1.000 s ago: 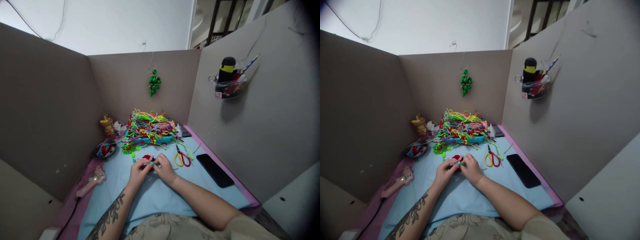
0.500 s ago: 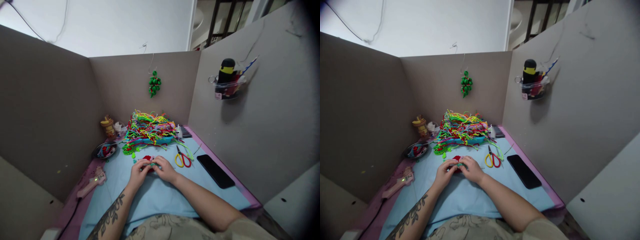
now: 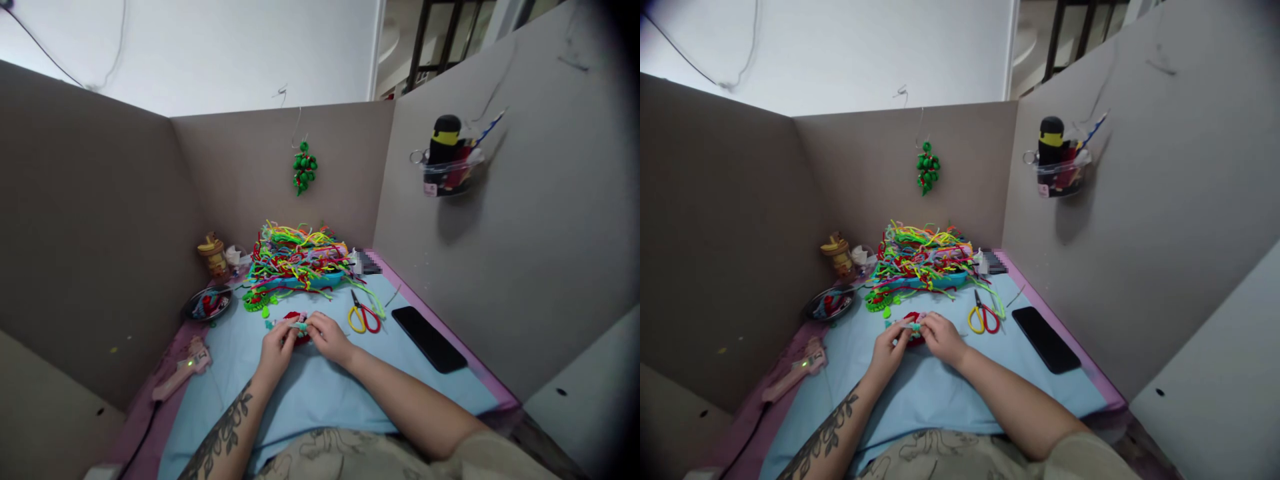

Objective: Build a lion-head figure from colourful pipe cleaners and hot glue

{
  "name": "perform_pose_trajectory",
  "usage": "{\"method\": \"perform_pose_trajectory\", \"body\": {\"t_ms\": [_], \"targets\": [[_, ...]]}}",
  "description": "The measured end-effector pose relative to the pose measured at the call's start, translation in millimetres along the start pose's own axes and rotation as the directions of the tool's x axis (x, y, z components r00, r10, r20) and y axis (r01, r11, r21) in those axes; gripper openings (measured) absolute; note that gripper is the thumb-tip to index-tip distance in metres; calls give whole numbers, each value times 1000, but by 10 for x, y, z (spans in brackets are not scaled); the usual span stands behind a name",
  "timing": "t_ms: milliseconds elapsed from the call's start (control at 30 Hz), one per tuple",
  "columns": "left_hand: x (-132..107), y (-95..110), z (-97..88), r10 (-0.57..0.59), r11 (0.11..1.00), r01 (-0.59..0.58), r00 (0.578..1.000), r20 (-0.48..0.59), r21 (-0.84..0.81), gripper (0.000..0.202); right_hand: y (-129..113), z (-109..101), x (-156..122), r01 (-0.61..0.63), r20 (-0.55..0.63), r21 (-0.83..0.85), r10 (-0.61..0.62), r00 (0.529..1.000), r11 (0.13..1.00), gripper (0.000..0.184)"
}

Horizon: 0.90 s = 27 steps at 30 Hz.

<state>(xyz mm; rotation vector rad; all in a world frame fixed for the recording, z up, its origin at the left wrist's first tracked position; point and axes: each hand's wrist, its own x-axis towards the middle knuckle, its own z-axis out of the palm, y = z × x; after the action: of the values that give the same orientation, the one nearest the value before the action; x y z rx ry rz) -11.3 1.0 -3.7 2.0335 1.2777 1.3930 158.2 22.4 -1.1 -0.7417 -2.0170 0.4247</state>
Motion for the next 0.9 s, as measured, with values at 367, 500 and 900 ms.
{"method": "perform_pose_trajectory", "body": {"t_ms": [367,500,900], "targets": [[34,105,-91,61,994,-67,995,-74,-89,19,-46,-22,-12,67,31,-13,-66,997,998,17],[36,98,-64,58,993,-61,998,-34,-96,16,-84,-43,-1,72,13,0,-72,997,997,16],[32,91,-14,-79,987,79,997,0,-142,18,-59,46,-22,-39,-153,-77,27,988,996,12]]}}
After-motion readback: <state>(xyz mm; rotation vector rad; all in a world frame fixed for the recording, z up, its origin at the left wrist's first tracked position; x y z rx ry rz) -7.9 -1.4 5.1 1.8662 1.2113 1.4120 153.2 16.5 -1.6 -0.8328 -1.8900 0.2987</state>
